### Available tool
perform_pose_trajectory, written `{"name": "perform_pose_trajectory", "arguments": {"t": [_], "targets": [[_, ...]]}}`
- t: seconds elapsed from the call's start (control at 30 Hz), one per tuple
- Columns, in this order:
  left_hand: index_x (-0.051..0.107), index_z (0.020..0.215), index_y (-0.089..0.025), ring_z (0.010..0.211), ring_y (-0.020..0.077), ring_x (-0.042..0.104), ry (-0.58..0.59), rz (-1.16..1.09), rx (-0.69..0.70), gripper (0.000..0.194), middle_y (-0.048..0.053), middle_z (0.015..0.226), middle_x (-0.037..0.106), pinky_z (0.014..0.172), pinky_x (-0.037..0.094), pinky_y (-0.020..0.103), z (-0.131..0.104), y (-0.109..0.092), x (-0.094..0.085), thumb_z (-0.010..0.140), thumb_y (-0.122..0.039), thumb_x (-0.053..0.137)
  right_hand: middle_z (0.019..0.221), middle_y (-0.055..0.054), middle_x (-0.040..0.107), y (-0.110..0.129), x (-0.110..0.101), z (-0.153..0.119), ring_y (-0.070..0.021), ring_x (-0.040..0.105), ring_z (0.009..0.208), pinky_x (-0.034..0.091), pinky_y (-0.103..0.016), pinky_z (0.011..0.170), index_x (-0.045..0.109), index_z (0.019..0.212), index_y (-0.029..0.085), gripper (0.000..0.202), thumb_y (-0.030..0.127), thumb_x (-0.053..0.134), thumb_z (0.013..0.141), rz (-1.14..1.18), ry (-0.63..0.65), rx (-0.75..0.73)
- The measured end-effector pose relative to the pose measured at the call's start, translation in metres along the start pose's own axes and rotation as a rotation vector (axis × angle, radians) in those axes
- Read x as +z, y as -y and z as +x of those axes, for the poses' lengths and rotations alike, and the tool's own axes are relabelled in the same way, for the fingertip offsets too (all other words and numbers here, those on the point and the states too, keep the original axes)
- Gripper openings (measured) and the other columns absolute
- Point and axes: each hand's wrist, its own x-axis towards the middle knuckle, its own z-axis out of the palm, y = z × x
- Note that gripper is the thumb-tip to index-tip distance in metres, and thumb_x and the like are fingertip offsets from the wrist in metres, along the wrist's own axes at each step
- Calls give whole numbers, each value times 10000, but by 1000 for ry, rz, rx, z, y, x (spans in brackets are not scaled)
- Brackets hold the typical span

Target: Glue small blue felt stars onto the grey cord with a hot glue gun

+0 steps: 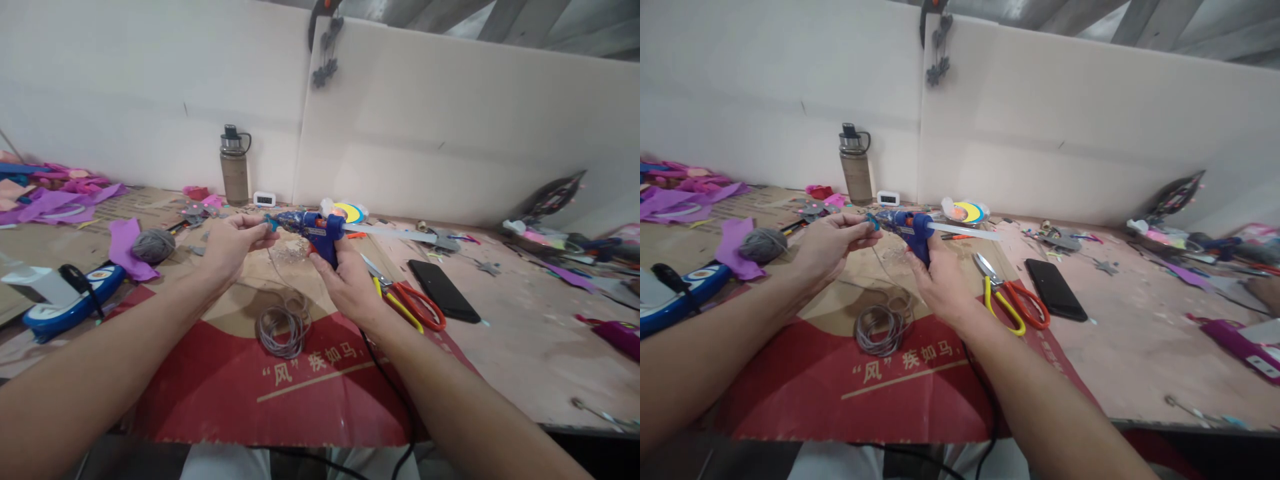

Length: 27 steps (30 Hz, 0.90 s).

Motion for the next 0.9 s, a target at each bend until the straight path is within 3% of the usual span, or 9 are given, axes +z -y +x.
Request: {"name": "perform_pose_trajectory", "arguments": {"t": [0.73, 0.9], "targets": [[588, 715, -127, 624, 166, 690, -7, 18, 10, 189, 16, 627, 660, 669, 577, 311, 1, 2, 0, 634, -172, 753, 1042, -132, 664, 2, 2, -2, -259, 614, 911, 490, -430, 814, 522, 1180, 164, 336, 323, 489, 886, -41, -14, -10], [592, 716, -126, 624, 161, 689, 1, 7, 22, 192, 18, 633, 665, 669, 577, 301, 2, 3, -2, 632, -175, 758, 1125, -134, 646, 1, 2, -2, -264, 602, 990, 471, -449, 877, 500, 1236, 183, 369, 305, 486, 888, -37, -29, -18]]}}
